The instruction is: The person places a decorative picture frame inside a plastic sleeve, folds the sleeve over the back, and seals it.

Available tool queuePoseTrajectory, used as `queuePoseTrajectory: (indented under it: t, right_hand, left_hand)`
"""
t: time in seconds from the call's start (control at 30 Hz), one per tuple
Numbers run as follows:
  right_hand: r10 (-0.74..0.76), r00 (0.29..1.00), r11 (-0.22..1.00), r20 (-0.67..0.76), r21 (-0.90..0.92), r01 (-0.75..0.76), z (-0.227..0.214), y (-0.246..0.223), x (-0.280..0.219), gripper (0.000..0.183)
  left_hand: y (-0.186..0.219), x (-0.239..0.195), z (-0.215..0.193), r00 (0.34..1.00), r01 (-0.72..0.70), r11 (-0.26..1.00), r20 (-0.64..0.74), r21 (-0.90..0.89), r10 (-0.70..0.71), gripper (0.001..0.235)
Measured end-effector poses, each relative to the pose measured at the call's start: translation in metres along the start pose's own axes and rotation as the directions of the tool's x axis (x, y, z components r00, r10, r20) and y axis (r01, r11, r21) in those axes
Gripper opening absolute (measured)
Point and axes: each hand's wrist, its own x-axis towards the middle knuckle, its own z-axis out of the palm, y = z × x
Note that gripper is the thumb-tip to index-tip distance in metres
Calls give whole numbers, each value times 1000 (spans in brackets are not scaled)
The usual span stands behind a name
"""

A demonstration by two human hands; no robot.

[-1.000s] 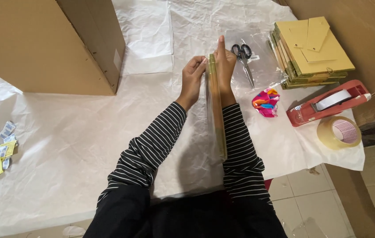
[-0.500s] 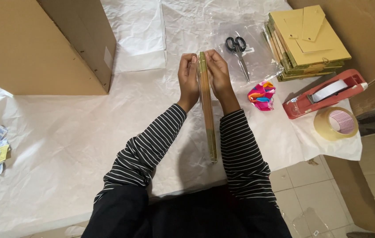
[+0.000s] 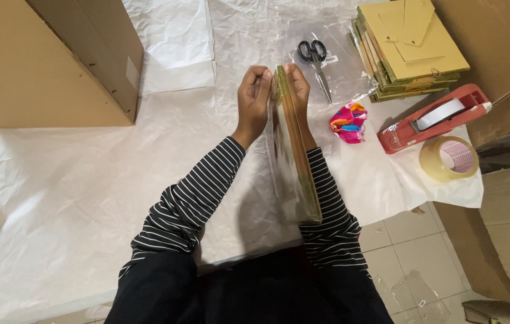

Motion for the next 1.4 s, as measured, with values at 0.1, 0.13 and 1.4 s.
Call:
queuePoseTrajectory:
  t: [0.1,0.13,1.4]
  right_hand:
    - [-36,999,997,-34,-71,33,5,-4,6,39]
    - [-36,999,997,-34,-72,34,6,-6,8,39]
    - [-64,992,950,-106,-313,28,16,-4,-3,51]
  left_hand:
    - [5,-3,7,1000,-20,1000,-7,16,20,18]
    - [8,-3,6,1000,-19,1000,-7,16,20,18]
    - [16,-3,9,977,205,978,-48,-29,-206,37]
